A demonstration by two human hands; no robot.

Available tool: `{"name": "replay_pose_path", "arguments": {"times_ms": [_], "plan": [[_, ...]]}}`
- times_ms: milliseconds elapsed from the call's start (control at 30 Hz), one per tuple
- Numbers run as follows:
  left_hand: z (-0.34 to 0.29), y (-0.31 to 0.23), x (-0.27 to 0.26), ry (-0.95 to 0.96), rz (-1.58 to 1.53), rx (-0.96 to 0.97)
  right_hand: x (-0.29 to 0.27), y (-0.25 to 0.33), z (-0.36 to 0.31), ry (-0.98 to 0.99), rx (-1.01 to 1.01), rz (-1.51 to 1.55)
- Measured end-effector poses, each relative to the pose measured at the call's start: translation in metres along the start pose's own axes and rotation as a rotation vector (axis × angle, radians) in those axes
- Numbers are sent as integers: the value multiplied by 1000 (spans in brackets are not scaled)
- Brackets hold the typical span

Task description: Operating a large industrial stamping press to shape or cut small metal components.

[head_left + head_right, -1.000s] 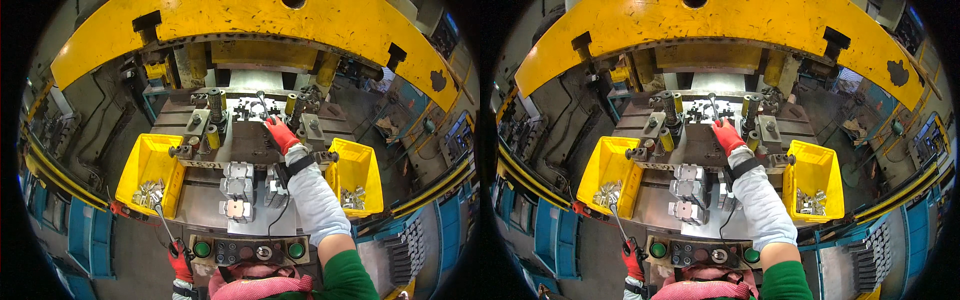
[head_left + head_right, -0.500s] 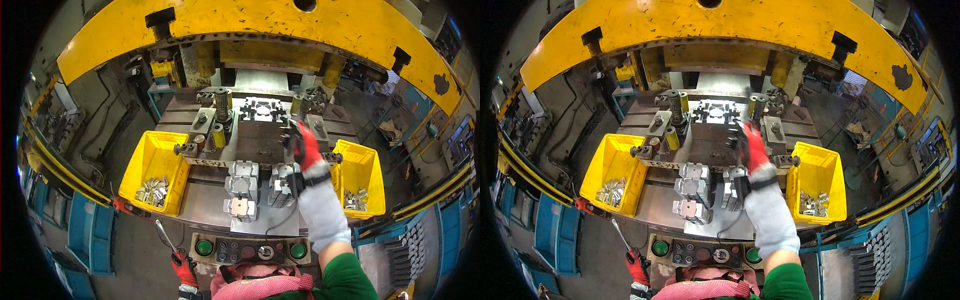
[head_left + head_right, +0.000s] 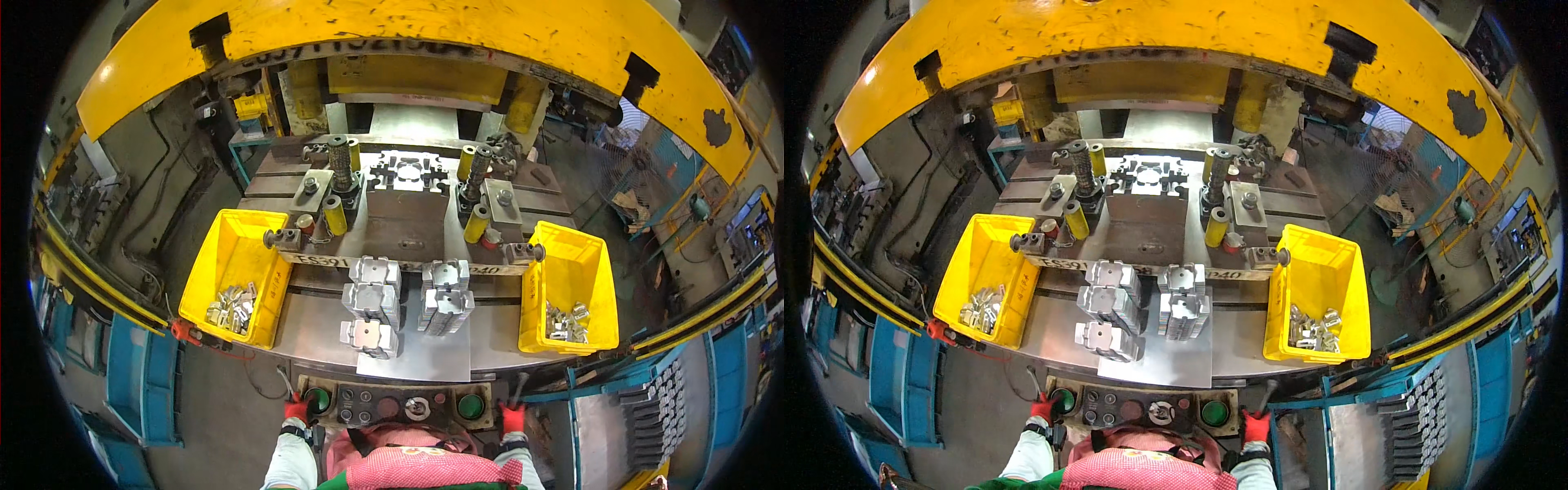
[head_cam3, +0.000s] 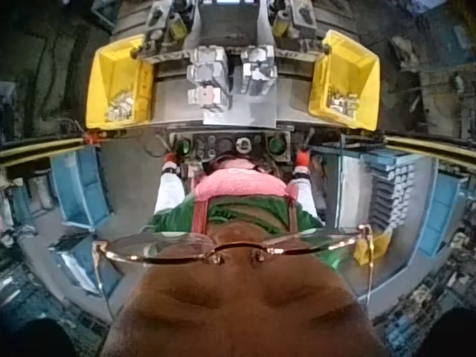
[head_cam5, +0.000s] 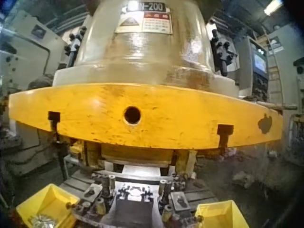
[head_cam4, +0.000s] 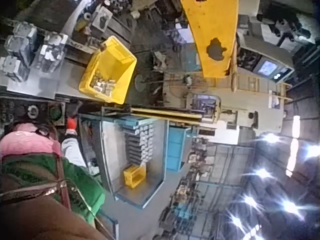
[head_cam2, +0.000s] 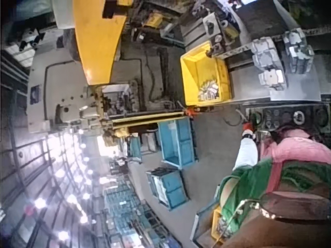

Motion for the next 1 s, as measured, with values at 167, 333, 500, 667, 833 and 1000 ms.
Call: {"name": "replay_pose_path", "arguments": {"times_ms": [167, 333, 500, 667, 833, 1000], "plan": [[12, -10, -3, -102, 586, 72, 53, -34, 11, 265, 3, -702], [-1, -23, -11, -208, 413, 60, 49, -13, 3, 150, 10, -761], [-12, -31, -9, -161, 348, 77, 48, -15, 6, 114, -24, -811], [-22, -40, -13, -201, 243, 50, 47, -25, 10, 84, -24, -766], [-18, -37, -4, -35, 385, -24, 49, -17, 4, 128, -9, -794], [1, -29, 1, -51, 397, 46, 52, 4, -7, 169, 13, -727]]}}
Point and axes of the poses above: each hand's wrist, its own z-axis towards the middle knuckle, its own x-axis out of the palm, y = z × x, the point moved 9 cm from there along z, towards the middle knuckle, and after that the axes turned 3 degrees about -x, right-handed, at the moved point
